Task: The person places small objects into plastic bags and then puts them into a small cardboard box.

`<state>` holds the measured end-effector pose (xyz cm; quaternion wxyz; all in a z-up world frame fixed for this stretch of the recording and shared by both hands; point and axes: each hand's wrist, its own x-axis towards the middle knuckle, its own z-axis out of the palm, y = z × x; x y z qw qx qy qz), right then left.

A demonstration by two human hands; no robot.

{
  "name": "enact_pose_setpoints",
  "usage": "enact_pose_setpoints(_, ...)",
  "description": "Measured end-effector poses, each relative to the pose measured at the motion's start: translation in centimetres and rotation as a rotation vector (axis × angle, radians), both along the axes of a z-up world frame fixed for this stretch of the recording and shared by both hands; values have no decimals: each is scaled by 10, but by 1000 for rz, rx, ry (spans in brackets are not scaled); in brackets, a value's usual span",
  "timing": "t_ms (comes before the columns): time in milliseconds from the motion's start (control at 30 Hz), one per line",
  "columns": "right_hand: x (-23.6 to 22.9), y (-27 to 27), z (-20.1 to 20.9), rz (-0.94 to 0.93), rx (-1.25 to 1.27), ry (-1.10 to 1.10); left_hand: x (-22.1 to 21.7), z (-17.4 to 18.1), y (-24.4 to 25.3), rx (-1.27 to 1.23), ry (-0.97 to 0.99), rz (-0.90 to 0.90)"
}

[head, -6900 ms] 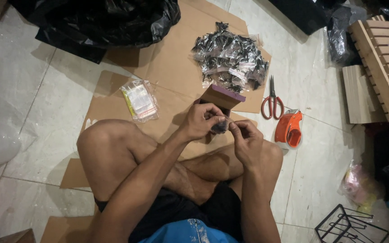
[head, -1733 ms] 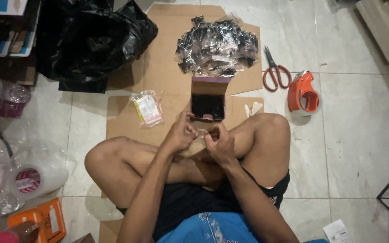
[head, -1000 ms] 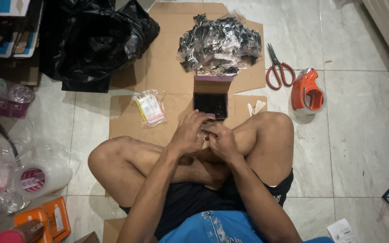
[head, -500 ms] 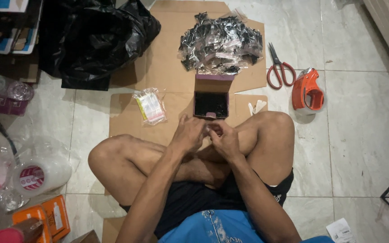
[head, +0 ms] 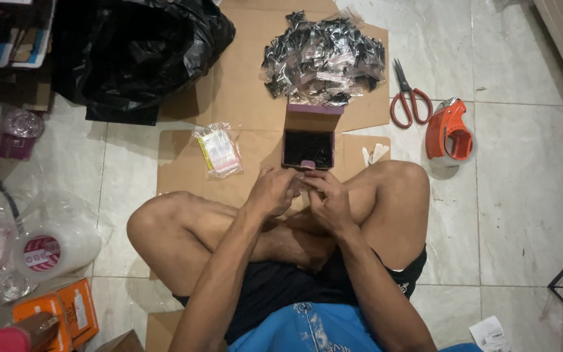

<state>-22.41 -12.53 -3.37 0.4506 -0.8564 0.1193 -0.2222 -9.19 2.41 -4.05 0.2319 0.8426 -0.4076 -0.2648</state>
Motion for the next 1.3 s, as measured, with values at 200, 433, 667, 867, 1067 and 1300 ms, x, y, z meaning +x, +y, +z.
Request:
enact_pose_setpoints(200,5,-10,-22,72,-66,112,1,-30,-6,73,-63,-70)
enact_pose_setpoints(433,8,-26,0,79,-139,352,-8,-12,-6,26,-284,-191)
enact_pose_setpoints(667,31,-30,26,141,-26,366,-3,-45,-13,-128,-455,-35)
enact_pose_setpoints(867,88,-77,-24,88,-319,488,29,-29,-5,-510,-248,401)
enact_pose_setpoints(1067,114,-72,-45,340,-781,789,40,-23,-12,-770,82,784)
enact_pose_setpoints(1300,114,-93,-68,457,-819,701,39,-2,-13,-816,99,680)
